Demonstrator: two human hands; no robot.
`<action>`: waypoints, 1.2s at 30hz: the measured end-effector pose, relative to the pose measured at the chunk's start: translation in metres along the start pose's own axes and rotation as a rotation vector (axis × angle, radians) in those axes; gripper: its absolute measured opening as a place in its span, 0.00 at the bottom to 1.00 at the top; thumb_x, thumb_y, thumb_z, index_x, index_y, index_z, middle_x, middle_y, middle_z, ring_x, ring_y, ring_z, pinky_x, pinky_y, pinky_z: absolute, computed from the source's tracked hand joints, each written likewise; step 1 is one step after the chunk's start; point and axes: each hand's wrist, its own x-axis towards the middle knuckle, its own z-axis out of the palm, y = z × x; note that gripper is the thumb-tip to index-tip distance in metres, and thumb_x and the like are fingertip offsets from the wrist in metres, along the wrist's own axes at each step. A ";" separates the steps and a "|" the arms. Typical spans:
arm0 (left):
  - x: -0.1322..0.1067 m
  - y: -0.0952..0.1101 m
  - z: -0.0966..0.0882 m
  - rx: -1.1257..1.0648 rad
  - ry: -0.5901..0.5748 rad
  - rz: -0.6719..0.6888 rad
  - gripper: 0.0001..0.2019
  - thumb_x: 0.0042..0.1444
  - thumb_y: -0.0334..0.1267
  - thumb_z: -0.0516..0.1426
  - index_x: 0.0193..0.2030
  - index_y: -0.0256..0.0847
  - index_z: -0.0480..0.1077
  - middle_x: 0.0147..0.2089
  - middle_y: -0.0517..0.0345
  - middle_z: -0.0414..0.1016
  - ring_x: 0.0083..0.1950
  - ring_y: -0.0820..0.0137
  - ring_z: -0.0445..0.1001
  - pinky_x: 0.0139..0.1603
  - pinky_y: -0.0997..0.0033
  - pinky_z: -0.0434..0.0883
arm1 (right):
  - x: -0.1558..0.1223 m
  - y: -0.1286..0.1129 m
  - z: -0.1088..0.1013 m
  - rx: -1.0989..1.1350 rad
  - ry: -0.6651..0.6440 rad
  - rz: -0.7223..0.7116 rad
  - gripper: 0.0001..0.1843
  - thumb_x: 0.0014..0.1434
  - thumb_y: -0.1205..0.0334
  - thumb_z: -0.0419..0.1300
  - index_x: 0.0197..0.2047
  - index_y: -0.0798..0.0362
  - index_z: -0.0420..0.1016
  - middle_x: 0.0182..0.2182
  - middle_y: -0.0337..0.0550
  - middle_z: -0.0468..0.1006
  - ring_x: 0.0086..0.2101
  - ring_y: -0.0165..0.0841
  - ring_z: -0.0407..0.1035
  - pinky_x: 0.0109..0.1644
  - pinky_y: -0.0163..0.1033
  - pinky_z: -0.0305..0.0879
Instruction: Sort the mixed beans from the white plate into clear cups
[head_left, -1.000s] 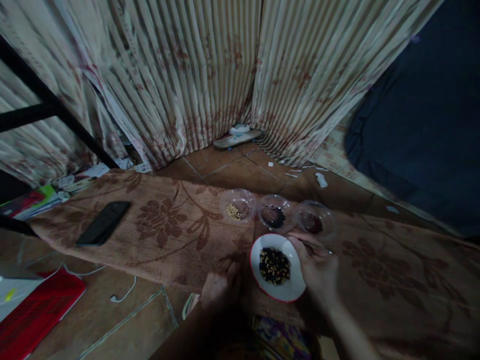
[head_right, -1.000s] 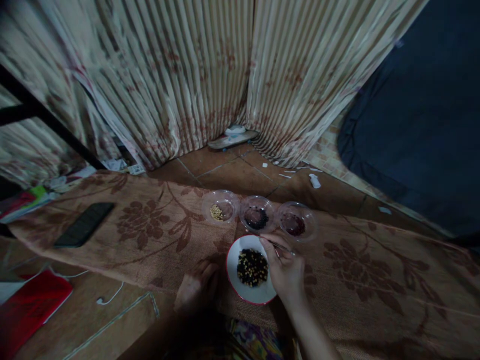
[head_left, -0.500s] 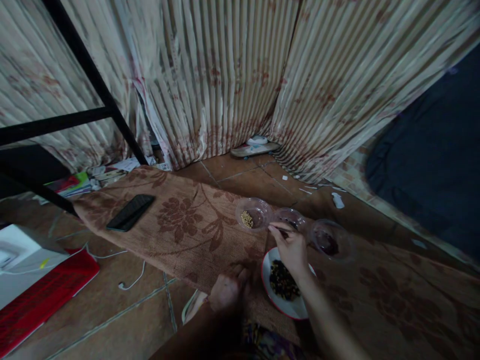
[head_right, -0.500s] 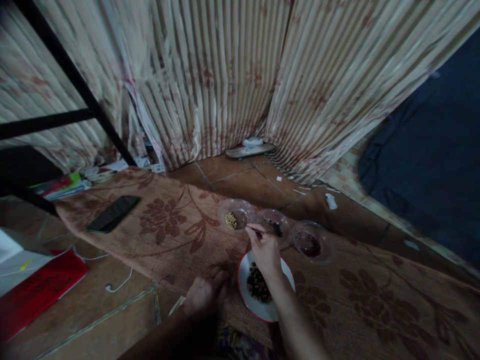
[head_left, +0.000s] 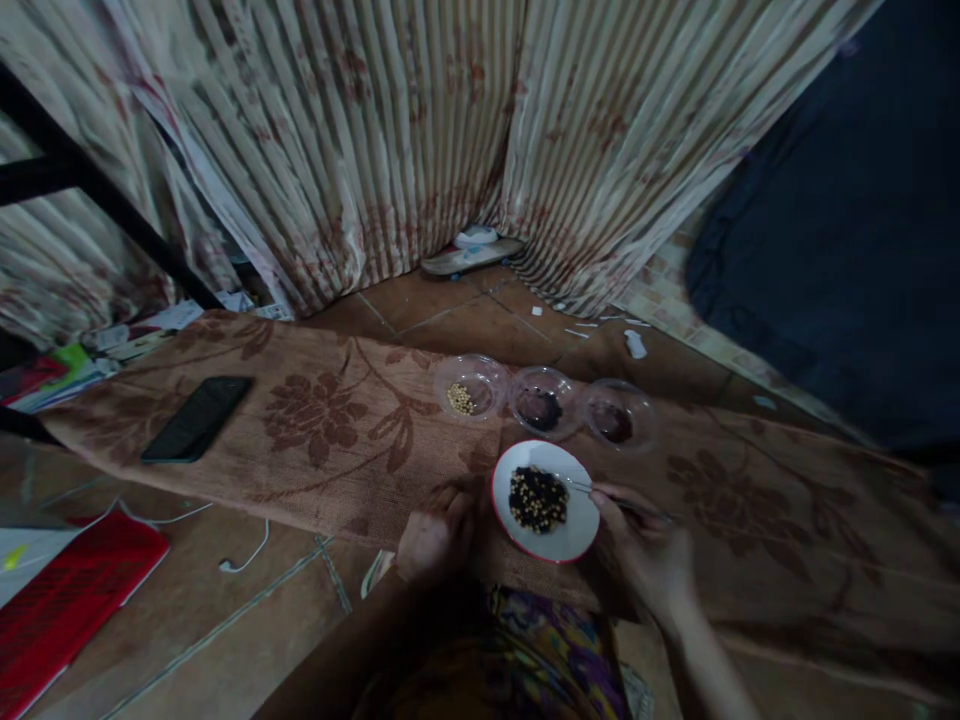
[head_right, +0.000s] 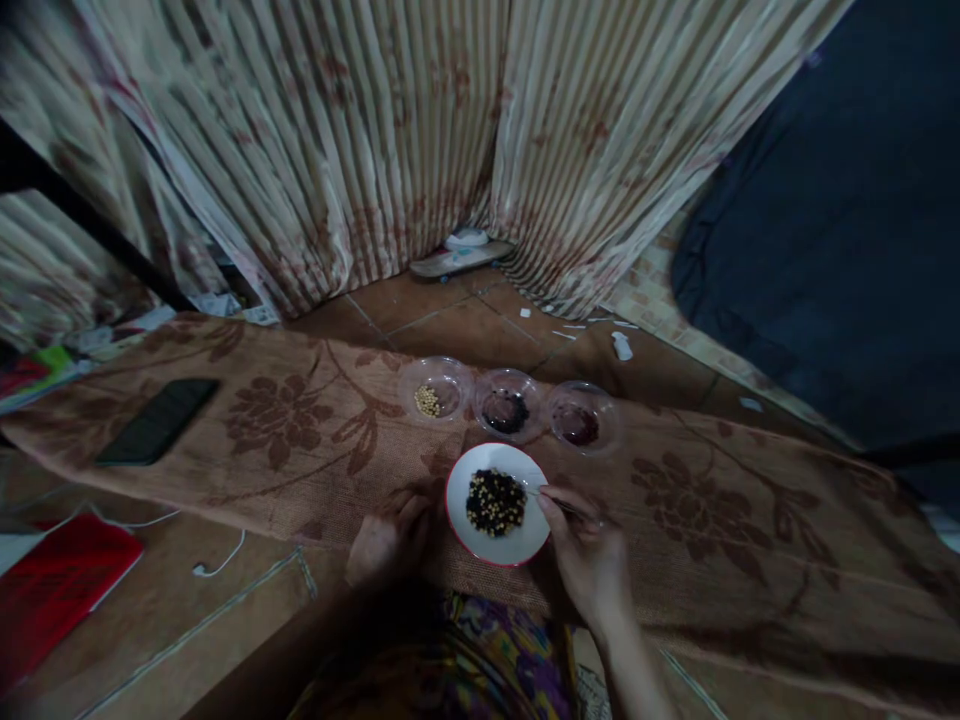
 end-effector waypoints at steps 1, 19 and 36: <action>0.000 -0.001 0.001 0.002 -0.001 0.001 0.06 0.62 0.33 0.50 0.39 0.42 0.68 0.37 0.56 0.73 0.38 0.70 0.72 0.40 0.70 0.70 | -0.004 0.004 -0.004 -0.046 -0.027 -0.009 0.16 0.55 0.48 0.62 0.36 0.52 0.81 0.37 0.48 0.83 0.37 0.41 0.77 0.41 0.43 0.72; 0.000 -0.002 0.002 0.012 -0.030 -0.011 0.07 0.63 0.34 0.50 0.40 0.42 0.69 0.37 0.56 0.73 0.38 0.70 0.71 0.39 0.70 0.70 | -0.034 -0.010 0.007 -0.189 -0.223 -0.302 0.10 0.63 0.55 0.58 0.39 0.48 0.79 0.38 0.43 0.82 0.39 0.36 0.76 0.45 0.40 0.73; 0.001 -0.001 0.000 0.007 -0.020 -0.008 0.08 0.63 0.34 0.49 0.40 0.42 0.69 0.36 0.56 0.73 0.38 0.70 0.71 0.41 0.70 0.70 | -0.031 -0.009 -0.020 -0.208 -0.160 0.080 0.20 0.58 0.44 0.58 0.38 0.52 0.81 0.37 0.46 0.83 0.35 0.39 0.78 0.36 0.37 0.73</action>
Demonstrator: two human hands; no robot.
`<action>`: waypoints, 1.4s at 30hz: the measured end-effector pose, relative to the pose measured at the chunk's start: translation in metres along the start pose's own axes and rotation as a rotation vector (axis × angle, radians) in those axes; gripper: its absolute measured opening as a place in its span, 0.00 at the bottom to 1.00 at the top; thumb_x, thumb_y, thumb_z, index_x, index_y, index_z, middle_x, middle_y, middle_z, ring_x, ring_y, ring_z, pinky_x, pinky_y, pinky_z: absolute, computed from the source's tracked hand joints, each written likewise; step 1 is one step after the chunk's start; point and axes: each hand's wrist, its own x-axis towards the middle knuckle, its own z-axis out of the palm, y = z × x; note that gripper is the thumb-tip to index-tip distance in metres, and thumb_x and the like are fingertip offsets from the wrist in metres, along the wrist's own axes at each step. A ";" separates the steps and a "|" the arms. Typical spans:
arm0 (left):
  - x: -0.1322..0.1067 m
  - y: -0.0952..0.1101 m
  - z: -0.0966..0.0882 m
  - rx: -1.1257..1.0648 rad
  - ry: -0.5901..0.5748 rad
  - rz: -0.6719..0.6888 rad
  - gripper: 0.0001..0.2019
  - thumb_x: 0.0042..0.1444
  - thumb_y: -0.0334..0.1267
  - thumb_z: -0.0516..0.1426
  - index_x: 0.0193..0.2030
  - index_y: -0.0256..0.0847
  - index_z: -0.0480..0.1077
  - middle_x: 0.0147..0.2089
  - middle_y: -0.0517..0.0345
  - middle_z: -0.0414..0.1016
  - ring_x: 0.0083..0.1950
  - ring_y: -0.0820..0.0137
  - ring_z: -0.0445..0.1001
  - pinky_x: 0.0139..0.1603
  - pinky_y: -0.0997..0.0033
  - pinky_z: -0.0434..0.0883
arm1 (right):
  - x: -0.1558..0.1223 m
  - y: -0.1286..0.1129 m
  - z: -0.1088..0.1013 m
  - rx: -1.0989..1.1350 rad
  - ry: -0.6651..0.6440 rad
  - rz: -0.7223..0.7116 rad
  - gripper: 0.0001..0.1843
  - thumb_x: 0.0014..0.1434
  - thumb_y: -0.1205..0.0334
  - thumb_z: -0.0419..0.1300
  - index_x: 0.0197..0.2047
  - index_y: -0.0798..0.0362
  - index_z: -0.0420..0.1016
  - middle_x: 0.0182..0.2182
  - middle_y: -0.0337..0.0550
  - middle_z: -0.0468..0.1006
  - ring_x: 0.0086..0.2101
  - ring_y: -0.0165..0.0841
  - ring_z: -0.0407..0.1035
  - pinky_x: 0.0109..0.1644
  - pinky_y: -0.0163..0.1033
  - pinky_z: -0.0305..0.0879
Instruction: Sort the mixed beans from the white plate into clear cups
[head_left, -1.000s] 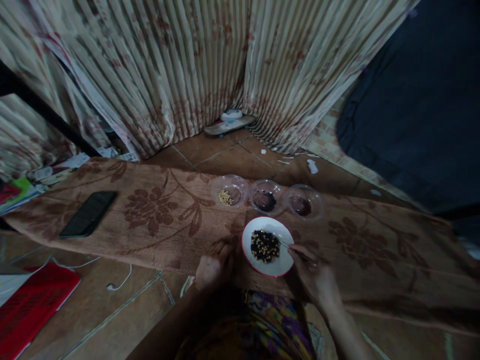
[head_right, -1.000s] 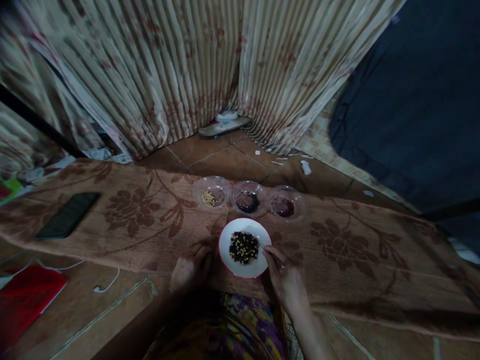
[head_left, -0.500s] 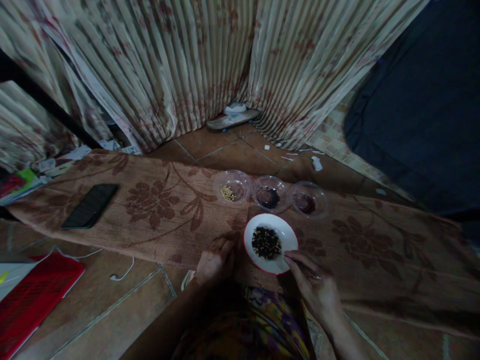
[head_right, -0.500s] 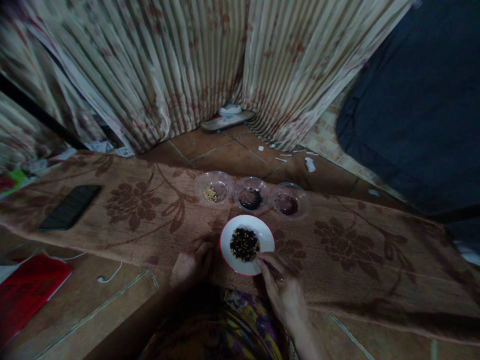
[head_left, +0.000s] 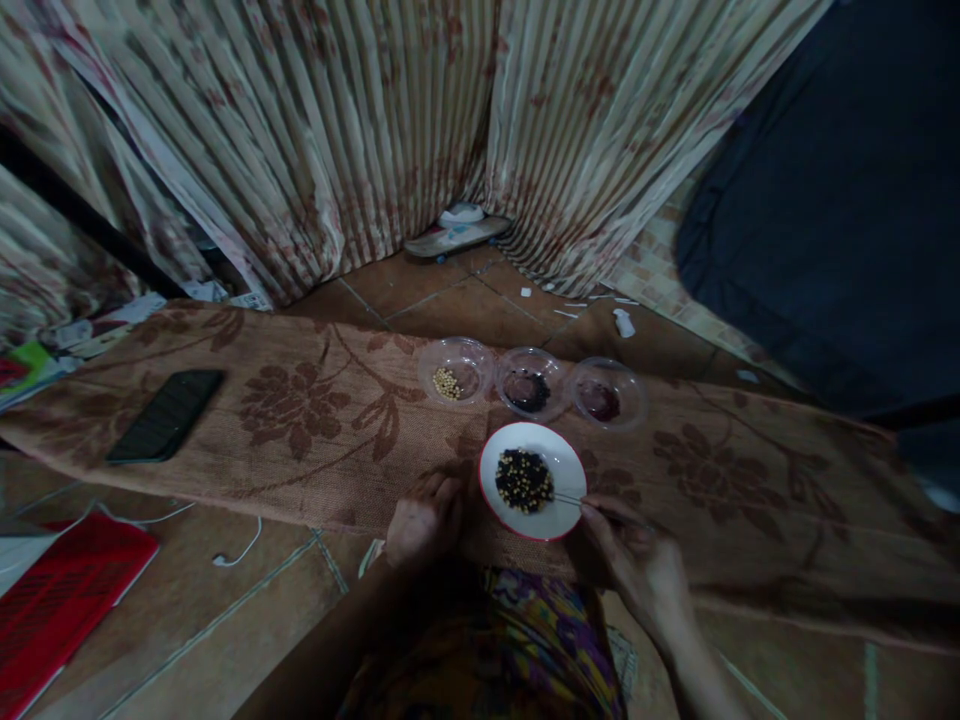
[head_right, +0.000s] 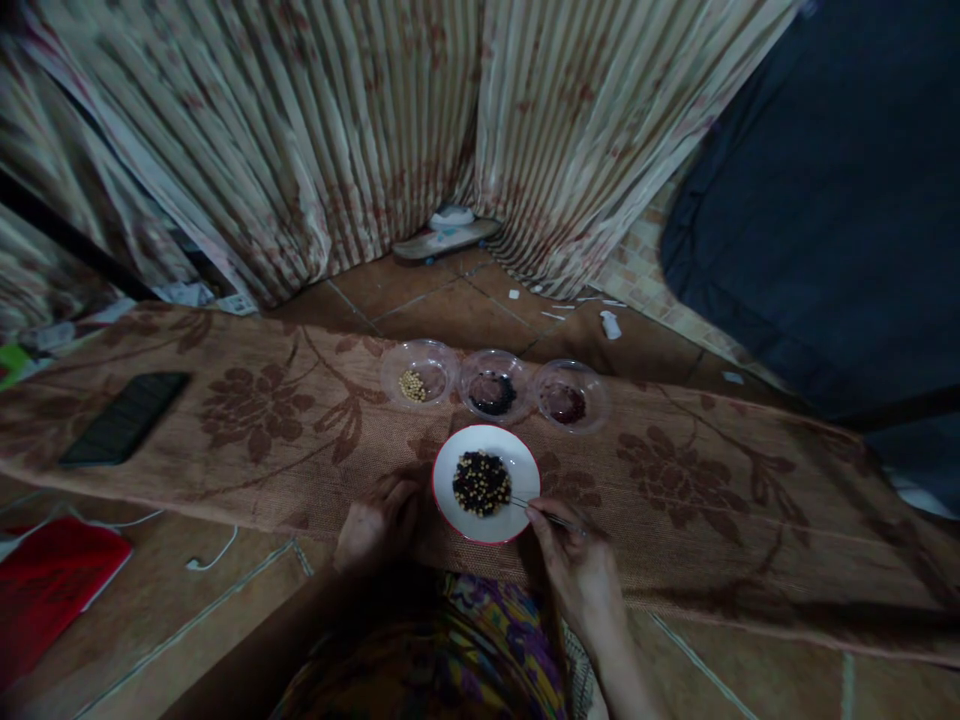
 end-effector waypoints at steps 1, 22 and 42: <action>0.000 0.000 0.000 0.000 0.002 0.001 0.08 0.63 0.34 0.49 0.41 0.42 0.69 0.36 0.56 0.73 0.38 0.70 0.72 0.41 0.70 0.71 | 0.000 0.000 0.001 0.005 0.009 -0.003 0.20 0.58 0.44 0.58 0.37 0.52 0.81 0.37 0.46 0.84 0.35 0.39 0.78 0.36 0.37 0.73; 0.000 0.000 0.000 0.007 0.026 0.015 0.07 0.63 0.33 0.50 0.39 0.42 0.68 0.35 0.57 0.72 0.37 0.70 0.71 0.39 0.70 0.70 | 0.002 0.005 0.007 0.010 0.021 -0.018 0.21 0.58 0.42 0.58 0.38 0.51 0.80 0.39 0.47 0.83 0.39 0.41 0.78 0.42 0.40 0.73; 0.000 -0.001 0.001 0.009 0.019 0.012 0.07 0.62 0.33 0.50 0.40 0.42 0.69 0.37 0.56 0.73 0.38 0.70 0.72 0.41 0.70 0.71 | 0.002 0.012 0.009 0.001 0.073 -0.029 0.19 0.57 0.44 0.59 0.36 0.51 0.80 0.37 0.47 0.83 0.38 0.41 0.78 0.42 0.42 0.73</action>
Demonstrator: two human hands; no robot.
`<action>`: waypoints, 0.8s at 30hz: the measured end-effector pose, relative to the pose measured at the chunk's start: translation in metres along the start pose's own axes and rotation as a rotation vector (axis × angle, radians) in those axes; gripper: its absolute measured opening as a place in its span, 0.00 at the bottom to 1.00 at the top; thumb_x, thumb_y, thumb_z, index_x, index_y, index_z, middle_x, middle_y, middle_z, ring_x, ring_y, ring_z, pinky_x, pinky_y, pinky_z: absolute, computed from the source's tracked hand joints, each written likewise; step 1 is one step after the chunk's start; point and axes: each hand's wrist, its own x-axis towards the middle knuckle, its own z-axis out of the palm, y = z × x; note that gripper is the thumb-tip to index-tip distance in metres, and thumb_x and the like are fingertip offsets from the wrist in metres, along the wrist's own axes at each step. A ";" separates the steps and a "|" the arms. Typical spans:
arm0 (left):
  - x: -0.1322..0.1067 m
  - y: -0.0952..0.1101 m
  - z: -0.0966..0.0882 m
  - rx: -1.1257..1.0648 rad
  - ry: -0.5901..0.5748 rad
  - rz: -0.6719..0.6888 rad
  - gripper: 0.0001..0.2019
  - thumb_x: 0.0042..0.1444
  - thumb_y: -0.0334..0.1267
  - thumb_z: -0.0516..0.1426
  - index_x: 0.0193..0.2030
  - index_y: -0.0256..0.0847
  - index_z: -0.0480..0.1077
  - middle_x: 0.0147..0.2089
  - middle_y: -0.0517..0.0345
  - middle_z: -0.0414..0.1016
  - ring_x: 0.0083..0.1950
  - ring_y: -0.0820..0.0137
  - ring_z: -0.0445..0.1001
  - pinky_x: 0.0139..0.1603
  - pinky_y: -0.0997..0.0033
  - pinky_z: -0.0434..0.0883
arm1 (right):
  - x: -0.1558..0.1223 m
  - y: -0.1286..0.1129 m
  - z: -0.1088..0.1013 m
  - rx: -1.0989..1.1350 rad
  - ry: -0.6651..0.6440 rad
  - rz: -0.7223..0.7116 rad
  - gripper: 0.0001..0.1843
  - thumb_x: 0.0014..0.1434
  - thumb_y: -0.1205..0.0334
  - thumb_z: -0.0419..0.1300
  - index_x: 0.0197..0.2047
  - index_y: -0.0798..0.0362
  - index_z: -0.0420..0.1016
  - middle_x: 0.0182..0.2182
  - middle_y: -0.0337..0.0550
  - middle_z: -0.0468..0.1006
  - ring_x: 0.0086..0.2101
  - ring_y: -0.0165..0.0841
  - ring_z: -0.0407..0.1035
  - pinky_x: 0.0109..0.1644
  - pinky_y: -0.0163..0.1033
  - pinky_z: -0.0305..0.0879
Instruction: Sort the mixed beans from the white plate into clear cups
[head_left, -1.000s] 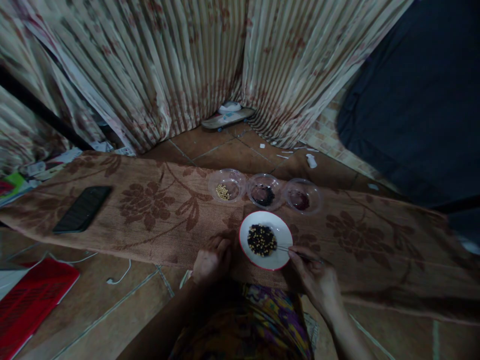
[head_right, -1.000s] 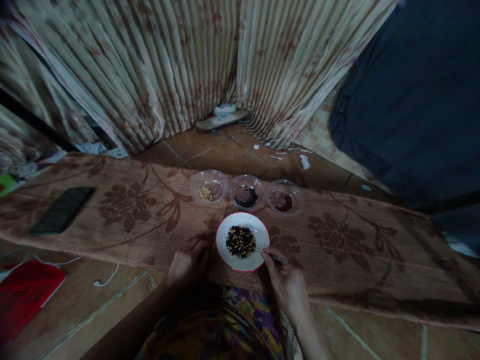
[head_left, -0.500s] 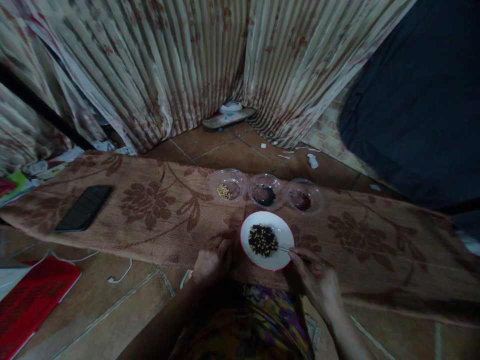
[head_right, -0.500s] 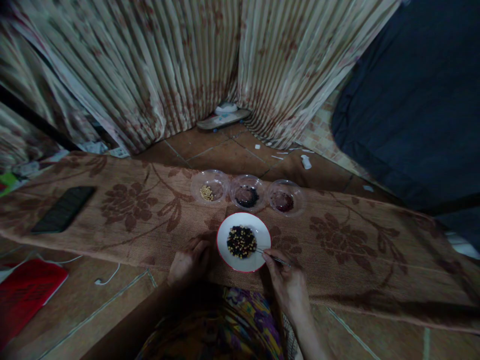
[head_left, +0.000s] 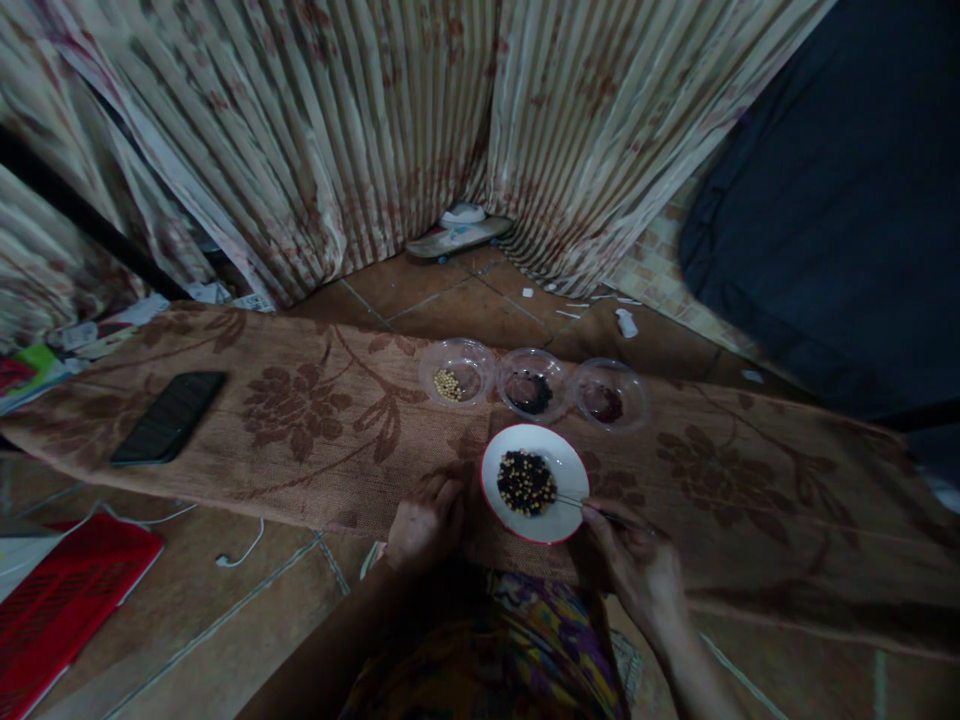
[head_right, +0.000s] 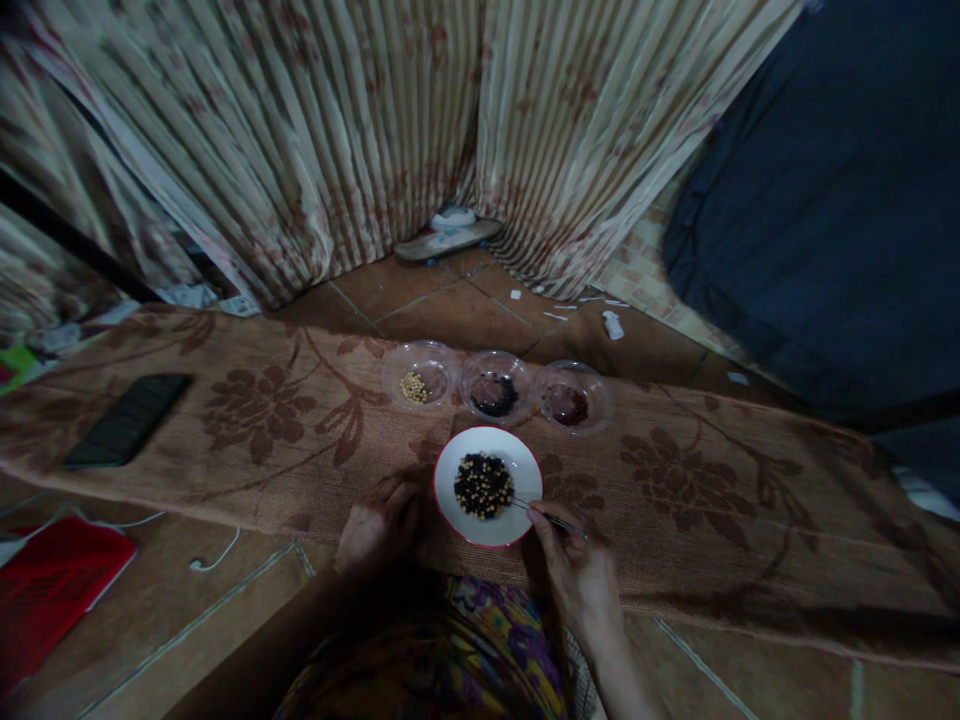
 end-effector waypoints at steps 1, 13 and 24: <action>0.000 0.000 0.000 -0.002 0.001 0.002 0.07 0.62 0.34 0.50 0.40 0.42 0.69 0.37 0.56 0.73 0.38 0.70 0.72 0.41 0.70 0.71 | 0.000 0.001 0.000 0.002 -0.003 0.000 0.19 0.58 0.44 0.59 0.36 0.51 0.80 0.37 0.47 0.83 0.38 0.41 0.77 0.43 0.42 0.73; -0.001 0.000 0.001 -0.008 0.004 -0.001 0.08 0.63 0.34 0.49 0.40 0.42 0.69 0.36 0.56 0.73 0.38 0.70 0.71 0.40 0.70 0.71 | 0.000 -0.002 0.000 0.050 -0.019 0.033 0.19 0.57 0.44 0.59 0.36 0.51 0.80 0.37 0.46 0.83 0.39 0.41 0.77 0.43 0.41 0.73; -0.001 -0.001 0.001 -0.006 -0.015 -0.005 0.08 0.63 0.34 0.49 0.40 0.42 0.69 0.36 0.55 0.72 0.38 0.69 0.72 0.41 0.69 0.70 | 0.000 0.000 0.002 0.043 -0.011 0.048 0.19 0.57 0.44 0.60 0.37 0.51 0.80 0.37 0.47 0.83 0.38 0.41 0.77 0.42 0.42 0.73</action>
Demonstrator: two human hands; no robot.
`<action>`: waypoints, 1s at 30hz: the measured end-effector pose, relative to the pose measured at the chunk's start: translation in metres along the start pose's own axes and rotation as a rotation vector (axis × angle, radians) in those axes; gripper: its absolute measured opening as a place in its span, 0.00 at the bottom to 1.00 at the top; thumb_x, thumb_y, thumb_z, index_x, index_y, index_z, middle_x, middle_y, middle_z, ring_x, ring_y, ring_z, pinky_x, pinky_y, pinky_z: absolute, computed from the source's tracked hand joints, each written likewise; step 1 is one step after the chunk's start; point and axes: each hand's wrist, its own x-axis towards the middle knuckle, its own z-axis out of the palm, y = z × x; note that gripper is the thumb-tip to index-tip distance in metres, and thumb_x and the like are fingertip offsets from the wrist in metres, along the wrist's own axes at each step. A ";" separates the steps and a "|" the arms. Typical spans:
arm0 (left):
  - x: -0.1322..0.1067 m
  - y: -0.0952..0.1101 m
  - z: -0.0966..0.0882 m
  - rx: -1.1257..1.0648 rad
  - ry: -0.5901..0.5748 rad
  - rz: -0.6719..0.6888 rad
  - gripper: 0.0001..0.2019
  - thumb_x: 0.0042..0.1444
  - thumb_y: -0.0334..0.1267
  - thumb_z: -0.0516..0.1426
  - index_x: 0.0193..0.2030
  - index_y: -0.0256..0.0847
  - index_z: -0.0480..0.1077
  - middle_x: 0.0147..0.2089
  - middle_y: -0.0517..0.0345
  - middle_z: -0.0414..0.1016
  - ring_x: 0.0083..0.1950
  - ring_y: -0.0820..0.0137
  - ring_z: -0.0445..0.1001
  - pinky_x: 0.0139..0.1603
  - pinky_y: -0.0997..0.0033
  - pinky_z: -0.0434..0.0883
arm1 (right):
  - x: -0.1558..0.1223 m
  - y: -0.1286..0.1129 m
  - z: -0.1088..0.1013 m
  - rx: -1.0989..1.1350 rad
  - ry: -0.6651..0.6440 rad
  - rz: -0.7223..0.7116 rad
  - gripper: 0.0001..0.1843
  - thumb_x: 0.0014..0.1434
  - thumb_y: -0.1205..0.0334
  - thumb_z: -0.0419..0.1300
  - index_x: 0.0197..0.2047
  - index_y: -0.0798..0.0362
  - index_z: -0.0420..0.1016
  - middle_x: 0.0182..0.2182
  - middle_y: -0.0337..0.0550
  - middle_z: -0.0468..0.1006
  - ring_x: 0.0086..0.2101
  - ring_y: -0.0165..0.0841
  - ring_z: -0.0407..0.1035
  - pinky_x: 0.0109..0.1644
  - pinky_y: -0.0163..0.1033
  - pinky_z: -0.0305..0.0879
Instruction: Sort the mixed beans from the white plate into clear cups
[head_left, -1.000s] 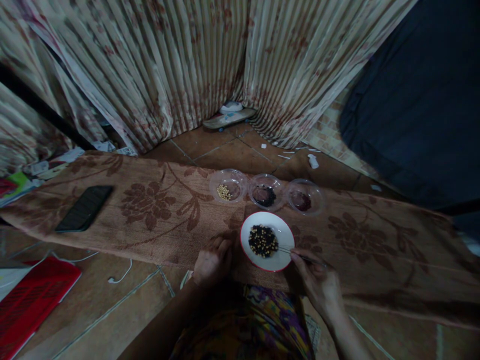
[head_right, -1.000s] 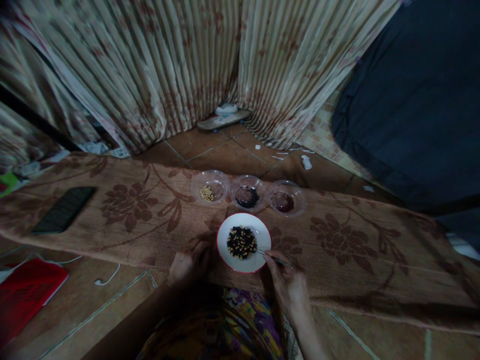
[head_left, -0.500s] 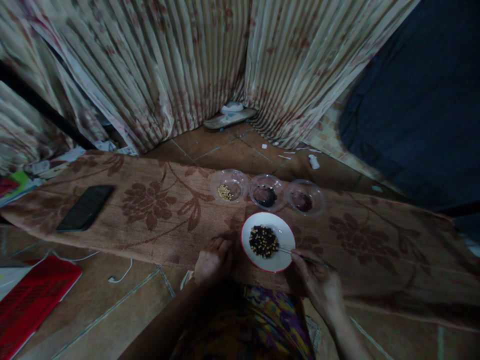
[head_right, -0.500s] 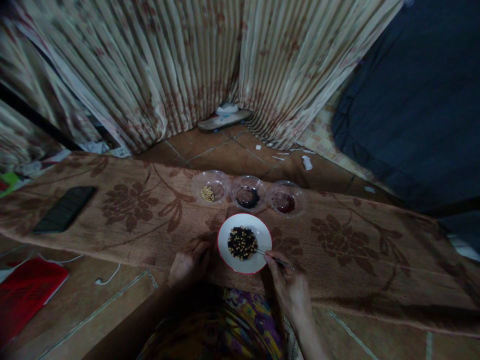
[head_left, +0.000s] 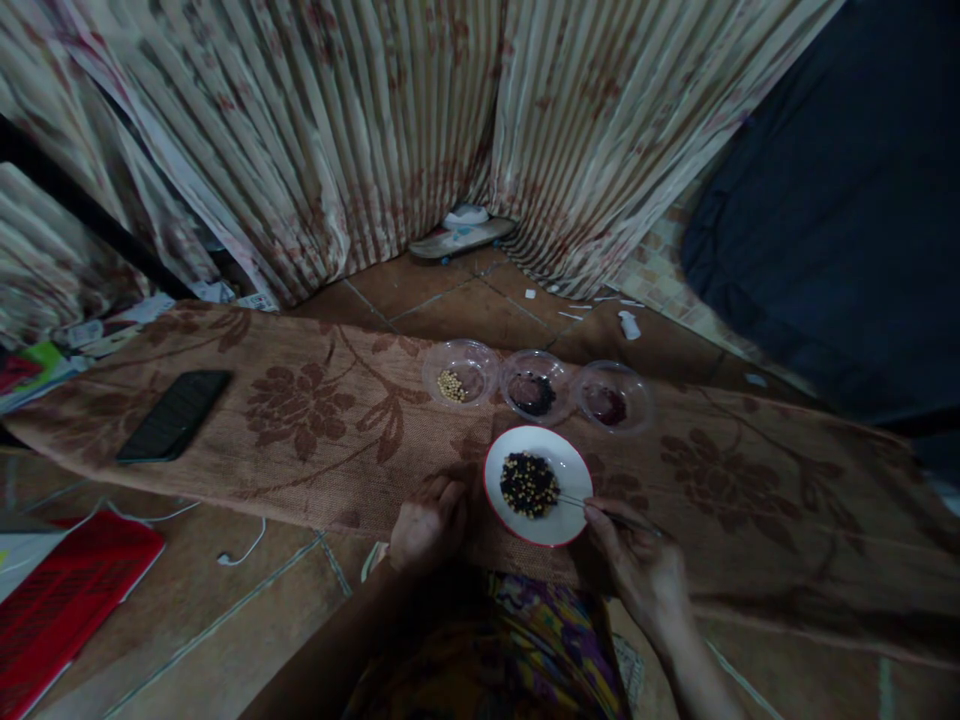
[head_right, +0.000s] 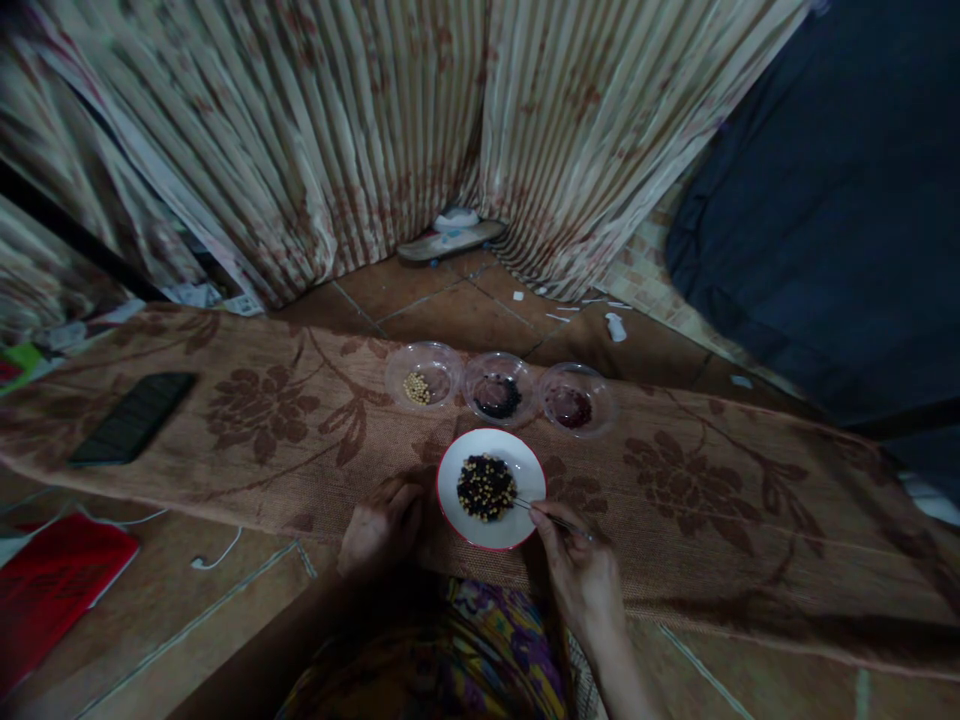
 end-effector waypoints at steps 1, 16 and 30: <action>0.000 0.000 0.000 0.001 0.000 -0.001 0.07 0.63 0.34 0.49 0.40 0.42 0.69 0.36 0.55 0.72 0.38 0.69 0.72 0.41 0.69 0.70 | 0.000 0.001 0.001 0.009 0.001 -0.003 0.19 0.57 0.44 0.60 0.37 0.52 0.80 0.37 0.48 0.83 0.38 0.41 0.77 0.41 0.41 0.73; -0.001 0.000 0.000 0.011 0.018 0.009 0.07 0.63 0.34 0.50 0.39 0.42 0.69 0.36 0.55 0.72 0.37 0.70 0.71 0.40 0.70 0.70 | 0.022 -0.021 0.004 0.101 0.068 -0.055 0.16 0.55 0.47 0.63 0.35 0.51 0.80 0.36 0.46 0.83 0.38 0.40 0.77 0.42 0.41 0.72; -0.001 0.001 0.001 -0.014 0.049 0.018 0.07 0.62 0.33 0.49 0.36 0.42 0.68 0.34 0.56 0.71 0.36 0.70 0.71 0.39 0.70 0.70 | 0.083 -0.096 0.030 0.227 0.108 -0.348 0.12 0.57 0.52 0.61 0.34 0.51 0.81 0.33 0.44 0.83 0.34 0.36 0.77 0.40 0.39 0.72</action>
